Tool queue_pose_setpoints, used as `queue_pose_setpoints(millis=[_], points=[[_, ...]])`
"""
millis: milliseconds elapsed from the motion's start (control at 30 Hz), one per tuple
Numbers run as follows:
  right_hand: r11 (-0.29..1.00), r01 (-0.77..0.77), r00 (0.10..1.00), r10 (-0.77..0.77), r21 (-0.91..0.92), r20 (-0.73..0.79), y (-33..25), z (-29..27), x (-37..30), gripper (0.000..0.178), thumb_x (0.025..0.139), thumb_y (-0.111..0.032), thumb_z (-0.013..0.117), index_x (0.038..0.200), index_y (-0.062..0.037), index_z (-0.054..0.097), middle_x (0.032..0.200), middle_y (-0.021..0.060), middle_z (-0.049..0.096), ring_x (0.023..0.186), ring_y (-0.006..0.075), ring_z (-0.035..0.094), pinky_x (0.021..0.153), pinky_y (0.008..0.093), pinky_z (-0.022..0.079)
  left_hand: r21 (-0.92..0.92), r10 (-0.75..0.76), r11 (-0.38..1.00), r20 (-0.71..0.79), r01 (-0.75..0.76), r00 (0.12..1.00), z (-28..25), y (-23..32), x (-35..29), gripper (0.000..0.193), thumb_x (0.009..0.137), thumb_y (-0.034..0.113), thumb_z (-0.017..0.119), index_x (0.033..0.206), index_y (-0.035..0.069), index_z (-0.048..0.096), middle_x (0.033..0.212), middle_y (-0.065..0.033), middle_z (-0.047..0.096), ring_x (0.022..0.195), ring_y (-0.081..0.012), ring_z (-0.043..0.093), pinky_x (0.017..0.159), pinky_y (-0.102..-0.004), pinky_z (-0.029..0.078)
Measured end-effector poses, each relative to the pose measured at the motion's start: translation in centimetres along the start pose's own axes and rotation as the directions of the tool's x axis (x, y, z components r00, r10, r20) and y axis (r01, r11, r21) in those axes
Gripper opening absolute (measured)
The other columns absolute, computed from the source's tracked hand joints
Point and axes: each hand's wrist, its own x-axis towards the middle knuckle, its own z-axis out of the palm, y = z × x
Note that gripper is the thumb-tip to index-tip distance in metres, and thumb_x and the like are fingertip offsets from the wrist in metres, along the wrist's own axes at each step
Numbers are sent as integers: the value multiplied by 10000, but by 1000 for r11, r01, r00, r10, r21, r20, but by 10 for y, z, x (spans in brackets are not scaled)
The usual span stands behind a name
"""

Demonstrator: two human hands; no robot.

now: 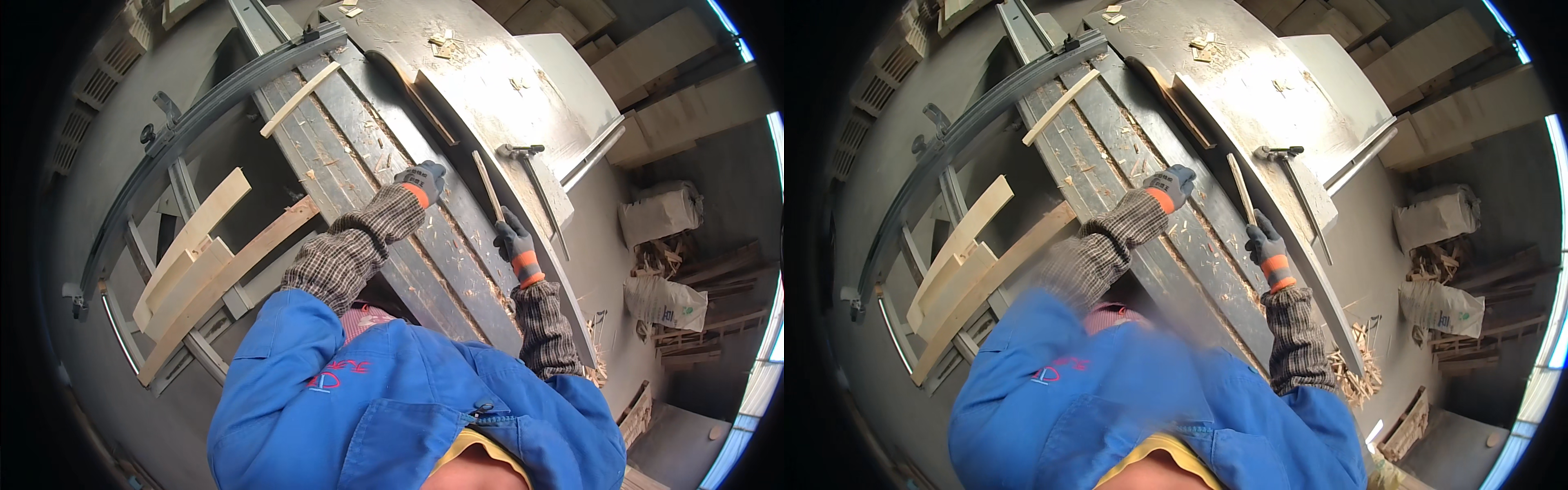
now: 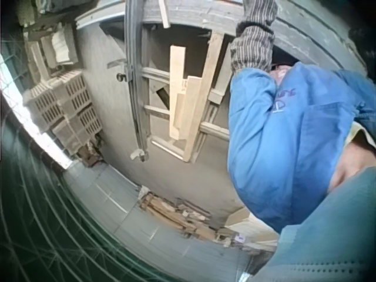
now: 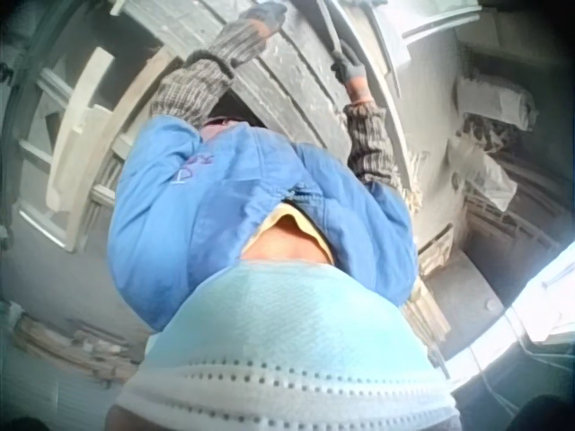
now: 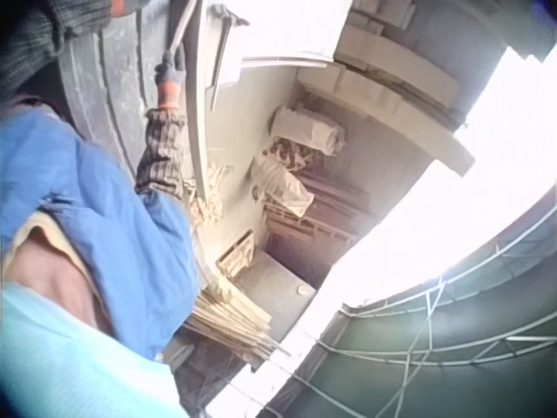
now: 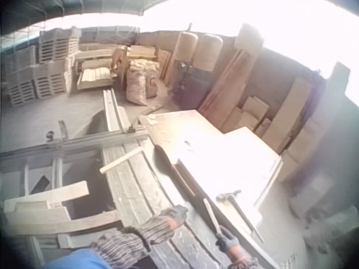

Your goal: The person repeatedly picks up wooden planks from a pile, places them on a table saw, and cuts them into smaller pieces using a push stick. The cut pieces are then set aside on the table or floor.

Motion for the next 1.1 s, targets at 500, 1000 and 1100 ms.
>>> queue_pose_setpoints(millis=[500, 1000, 1100], points=[[985, -94, 977, 63, 146, 204, -36, 78, 114, 359, 857, -448, 604, 889, -98, 675, 707, -8, 602, 551, 76, 507, 453, 205, 362, -971, -626, -49, 214, 235, 750, 93, -73, -58, 319, 807, 310, 684, 961, 36, 628, 846, -45, 638, 651, -140, 591, 518, -294, 492], [950, -210, 963, 242, 230, -117, -16, 115, 271, 225, 763, -350, 642, 732, -132, 596, 600, 85, 566, 422, 201, 453, 409, 327, 332, -934, -607, 317, -69, 162, 792, 101, -120, -79, 410, 793, 363, 711, 950, -8, 636, 800, -44, 629, 671, -143, 561, 586, -316, 467], [862, -358, 901, 420, 358, -109, -23, 119, 282, 233, 781, -342, 648, 714, -130, 581, 595, 84, 558, 429, 202, 450, 417, 328, 322, -946, -572, 294, -58, 139, 818, 101, -123, -76, 393, 806, 352, 700, 950, -8, 633, 794, -40, 625, 671, -135, 554, 585, -317, 464]])
